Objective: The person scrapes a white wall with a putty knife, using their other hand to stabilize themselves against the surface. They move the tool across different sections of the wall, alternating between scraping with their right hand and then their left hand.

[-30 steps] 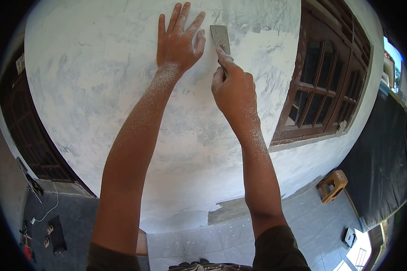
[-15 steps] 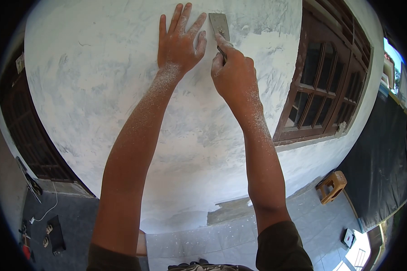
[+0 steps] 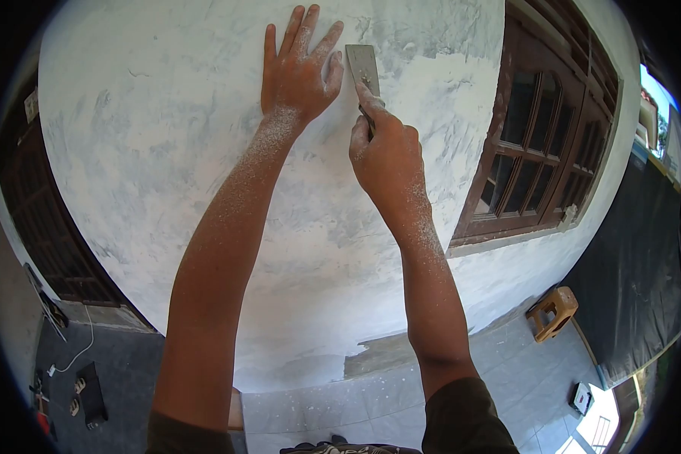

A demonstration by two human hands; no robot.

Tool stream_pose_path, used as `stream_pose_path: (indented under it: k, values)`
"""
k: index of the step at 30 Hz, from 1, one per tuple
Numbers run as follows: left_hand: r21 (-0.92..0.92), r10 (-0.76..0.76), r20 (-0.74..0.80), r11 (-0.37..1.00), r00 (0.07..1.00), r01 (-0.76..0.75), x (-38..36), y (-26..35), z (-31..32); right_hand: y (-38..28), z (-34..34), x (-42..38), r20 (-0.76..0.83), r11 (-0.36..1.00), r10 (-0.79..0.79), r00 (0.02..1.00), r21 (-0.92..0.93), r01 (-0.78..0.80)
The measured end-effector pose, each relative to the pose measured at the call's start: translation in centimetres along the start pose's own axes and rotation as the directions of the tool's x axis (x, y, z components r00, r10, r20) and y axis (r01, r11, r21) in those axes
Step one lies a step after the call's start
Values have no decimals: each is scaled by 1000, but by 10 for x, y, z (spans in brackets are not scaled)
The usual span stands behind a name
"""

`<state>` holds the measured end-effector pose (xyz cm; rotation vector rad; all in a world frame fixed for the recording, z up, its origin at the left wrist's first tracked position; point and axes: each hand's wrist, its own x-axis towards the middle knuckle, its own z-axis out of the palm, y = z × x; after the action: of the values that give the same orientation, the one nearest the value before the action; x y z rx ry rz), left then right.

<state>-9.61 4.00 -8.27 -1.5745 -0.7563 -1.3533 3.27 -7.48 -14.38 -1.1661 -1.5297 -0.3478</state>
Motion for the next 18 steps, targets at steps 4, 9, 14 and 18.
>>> stream_pose_path:
  k: [4,9,14,18]
  values:
    - [-1,1,25,1000,1000,-1,-2,1,0,-10,-4,24,4,998,46,999,42,-47]
    - [60,9,57,998,998,-12,0,0,2,-4,0,7,15,998,56,998,-38,-56]
    - [120,2,110,993,994,-15,2,3,0,-18,-10,40,-16,999,50,999,-3,-50]
    - [123,3,114,992,993,-17,1,3,3,-5,-6,19,-44,999,5,999,-32,-7]
